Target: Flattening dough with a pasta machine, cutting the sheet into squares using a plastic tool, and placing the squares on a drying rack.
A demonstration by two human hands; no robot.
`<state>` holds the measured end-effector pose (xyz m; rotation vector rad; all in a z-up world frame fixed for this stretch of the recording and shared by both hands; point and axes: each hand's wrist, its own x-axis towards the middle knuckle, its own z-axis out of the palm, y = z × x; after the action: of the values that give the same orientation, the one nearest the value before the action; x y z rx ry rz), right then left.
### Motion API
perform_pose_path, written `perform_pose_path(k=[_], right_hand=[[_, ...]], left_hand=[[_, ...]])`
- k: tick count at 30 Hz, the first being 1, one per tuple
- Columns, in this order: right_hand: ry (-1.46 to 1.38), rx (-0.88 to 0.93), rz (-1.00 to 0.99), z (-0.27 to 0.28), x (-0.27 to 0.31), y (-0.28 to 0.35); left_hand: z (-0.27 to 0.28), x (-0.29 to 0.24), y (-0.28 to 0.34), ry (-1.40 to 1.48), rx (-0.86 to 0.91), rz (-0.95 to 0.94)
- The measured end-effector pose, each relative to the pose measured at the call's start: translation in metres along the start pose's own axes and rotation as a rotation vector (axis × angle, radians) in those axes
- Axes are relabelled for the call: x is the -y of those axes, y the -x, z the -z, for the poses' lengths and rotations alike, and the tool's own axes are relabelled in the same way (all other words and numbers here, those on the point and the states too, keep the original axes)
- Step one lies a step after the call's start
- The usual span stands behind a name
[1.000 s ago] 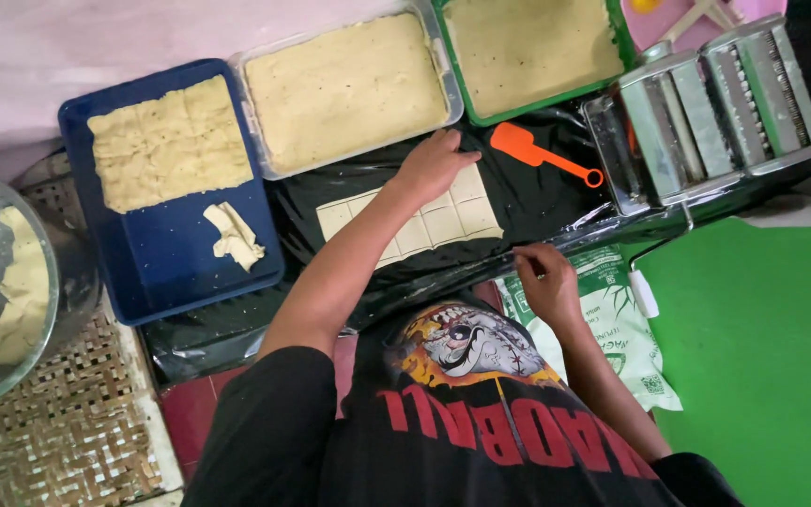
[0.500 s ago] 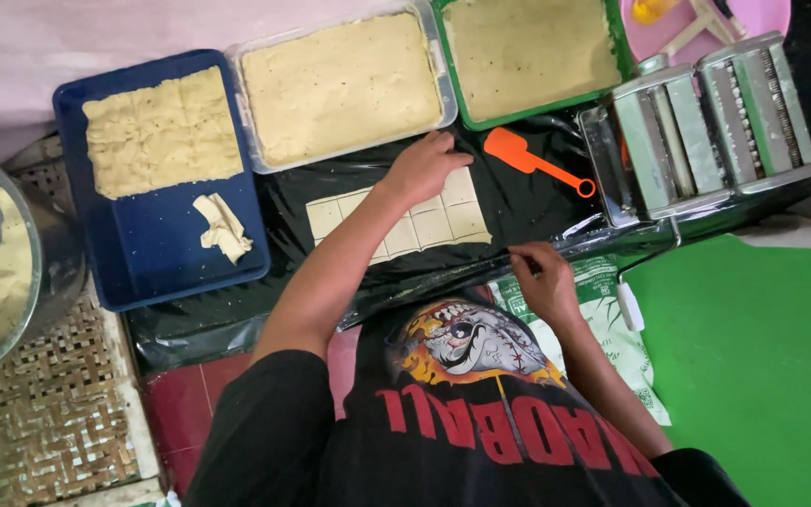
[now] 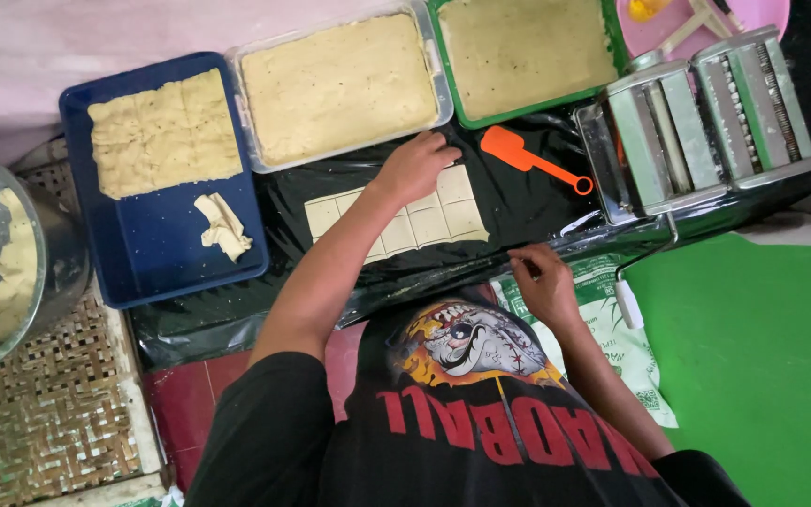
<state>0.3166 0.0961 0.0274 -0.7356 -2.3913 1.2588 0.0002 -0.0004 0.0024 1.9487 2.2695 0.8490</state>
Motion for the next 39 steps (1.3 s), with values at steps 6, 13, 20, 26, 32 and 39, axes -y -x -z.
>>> perform_pose_path(k=[6, 13, 20, 26, 32, 39], right_hand=[[0.012, 0.011, -0.001, 0.001, 0.002, 0.002], [0.028, 0.03, -0.008, -0.001, -0.003, 0.004], [0.019, 0.029, -0.026, -0.001, -0.003, 0.004], [-0.005, 0.021, -0.02, -0.001, -0.004, 0.006], [0.002, 0.015, 0.002, -0.003, -0.007, 0.008], [0.005, 0.022, -0.003, -0.004, -0.008, 0.005]], left_hand=[[0.011, -0.007, -0.002, -0.075, 0.173, 0.038], [0.006, -0.001, 0.007, -0.093, 0.122, -0.012], [0.019, -0.018, -0.003, -0.125, 0.172, -0.03], [0.011, 0.001, 0.009, -0.175, 0.184, -0.036], [0.02, 0.003, 0.016, -0.203, 0.181, -0.07], [0.024, -0.009, 0.012, -0.18, 0.093, -0.103]])
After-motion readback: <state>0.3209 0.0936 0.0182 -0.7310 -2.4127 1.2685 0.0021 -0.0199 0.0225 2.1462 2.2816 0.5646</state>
